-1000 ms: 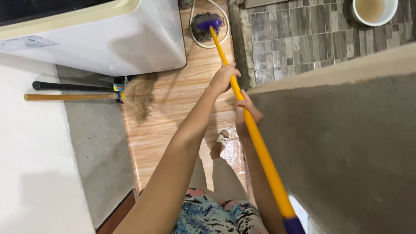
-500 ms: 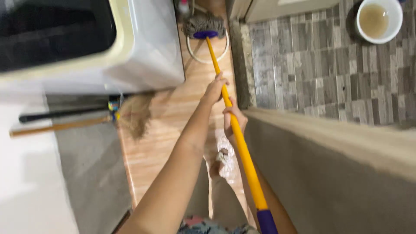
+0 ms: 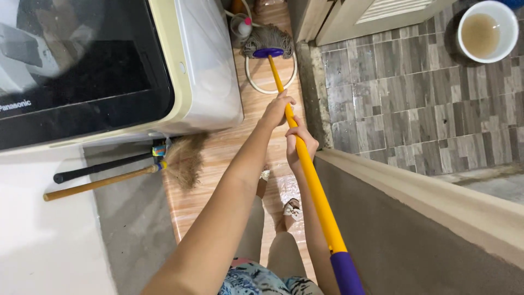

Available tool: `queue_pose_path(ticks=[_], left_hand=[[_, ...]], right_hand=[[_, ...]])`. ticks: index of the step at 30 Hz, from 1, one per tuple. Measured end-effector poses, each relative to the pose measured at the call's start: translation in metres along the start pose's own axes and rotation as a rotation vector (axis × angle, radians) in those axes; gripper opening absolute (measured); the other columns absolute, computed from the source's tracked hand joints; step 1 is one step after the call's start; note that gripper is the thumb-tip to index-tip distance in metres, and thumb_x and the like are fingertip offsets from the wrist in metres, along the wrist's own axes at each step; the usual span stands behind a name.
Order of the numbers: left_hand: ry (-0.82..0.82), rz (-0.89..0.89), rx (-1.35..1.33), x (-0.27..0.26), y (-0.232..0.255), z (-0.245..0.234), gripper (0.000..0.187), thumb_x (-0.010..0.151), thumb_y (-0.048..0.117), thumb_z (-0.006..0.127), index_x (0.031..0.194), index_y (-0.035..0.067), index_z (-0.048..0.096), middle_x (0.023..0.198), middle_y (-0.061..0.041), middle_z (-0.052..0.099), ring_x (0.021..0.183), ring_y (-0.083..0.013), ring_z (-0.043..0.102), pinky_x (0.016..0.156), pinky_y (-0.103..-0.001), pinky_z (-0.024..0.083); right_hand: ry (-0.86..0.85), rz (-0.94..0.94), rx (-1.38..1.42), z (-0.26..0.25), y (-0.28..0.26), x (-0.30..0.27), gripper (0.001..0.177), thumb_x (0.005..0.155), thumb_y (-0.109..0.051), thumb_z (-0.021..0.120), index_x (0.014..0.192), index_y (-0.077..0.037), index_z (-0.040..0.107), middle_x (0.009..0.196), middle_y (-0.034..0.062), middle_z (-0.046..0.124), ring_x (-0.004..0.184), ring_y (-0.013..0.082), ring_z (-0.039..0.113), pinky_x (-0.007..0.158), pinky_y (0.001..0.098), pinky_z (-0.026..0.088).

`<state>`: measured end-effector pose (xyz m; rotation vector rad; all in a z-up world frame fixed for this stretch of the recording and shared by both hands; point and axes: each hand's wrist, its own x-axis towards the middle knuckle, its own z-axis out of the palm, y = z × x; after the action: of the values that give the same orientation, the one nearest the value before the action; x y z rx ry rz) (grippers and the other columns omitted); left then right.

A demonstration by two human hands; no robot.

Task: The recorder mops the floor and then moves into a bathroom to rinse the mop in a bucket.

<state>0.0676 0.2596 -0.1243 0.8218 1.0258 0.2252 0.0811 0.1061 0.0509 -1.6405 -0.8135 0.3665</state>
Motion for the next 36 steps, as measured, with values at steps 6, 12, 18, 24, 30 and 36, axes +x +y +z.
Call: queue_pose_path(ticks=[6,12,18,24,30,36], left_hand=[[0.087,0.816,0.951,-0.032,-0.026,0.008,0.017,0.081,0.005,0.070,0.095,0.014,0.067,0.137,-0.034,0.056,0.122,-0.0409,0.064,0.085,-0.044,0.057],[0.120,0.743,0.926,-0.100,-0.023,0.037,0.016,0.076,0.003,0.070,0.089,0.012,0.067,0.137,-0.033,0.056,0.112,-0.0436,0.064,0.085,-0.045,0.056],[0.219,1.195,1.018,-0.119,-0.040,0.064,0.013,0.078,0.001,0.066,0.076,0.014,0.064,0.114,-0.013,0.069,0.107,-0.0358,0.068,0.093,-0.044,0.056],[0.222,1.069,1.060,-0.233,-0.040,0.054,0.008,0.081,0.004,0.065,0.077,0.010,0.062,0.095,-0.008,0.068,0.096,-0.0351,0.066,0.079,-0.042,0.055],[0.277,0.990,1.091,-0.239,-0.147,0.048,0.015,0.094,0.012,0.064,0.079,0.015,0.061,0.088,-0.004,0.066,0.093,-0.0293,0.068,0.087,-0.042,0.057],[0.252,0.858,0.894,-0.277,-0.220,0.049,0.008,0.082,0.017,0.072,0.082,0.014,0.064,0.093,-0.008,0.069,0.094,-0.0335,0.067,0.076,-0.044,0.054]], right_hand=[[-0.008,-0.027,-0.073,-0.028,-0.033,-0.022,0.009,0.086,-0.001,0.059,0.083,0.000,0.067,0.113,0.0327,0.071,0.124,0.0354,0.069,0.097,0.0363,0.056],[-0.006,0.020,-0.041,-0.059,-0.049,-0.060,0.009,0.085,-0.002,0.060,0.083,0.001,0.068,0.120,0.0313,0.071,0.112,0.0306,0.074,0.092,0.0344,0.056],[-0.029,-0.112,0.221,-0.116,-0.074,-0.089,0.012,0.093,-0.004,0.056,0.088,0.004,0.064,0.128,0.0288,0.068,0.127,0.0318,0.066,0.106,0.0384,0.050],[-0.111,-0.253,0.243,-0.131,-0.082,-0.164,0.011,0.096,-0.002,0.054,0.090,0.003,0.063,0.097,0.0205,0.068,0.135,0.0347,0.065,0.114,0.0386,0.050],[-0.156,-0.135,0.080,-0.162,-0.101,-0.211,0.008,0.084,0.000,0.058,0.084,0.002,0.065,0.117,0.0320,0.072,0.112,0.0296,0.075,0.095,0.0331,0.058],[-0.353,0.111,-0.047,-0.174,-0.072,-0.255,0.008,0.084,-0.006,0.063,0.084,0.000,0.068,0.111,0.0263,0.074,0.093,0.0274,0.079,0.081,0.0311,0.061]])
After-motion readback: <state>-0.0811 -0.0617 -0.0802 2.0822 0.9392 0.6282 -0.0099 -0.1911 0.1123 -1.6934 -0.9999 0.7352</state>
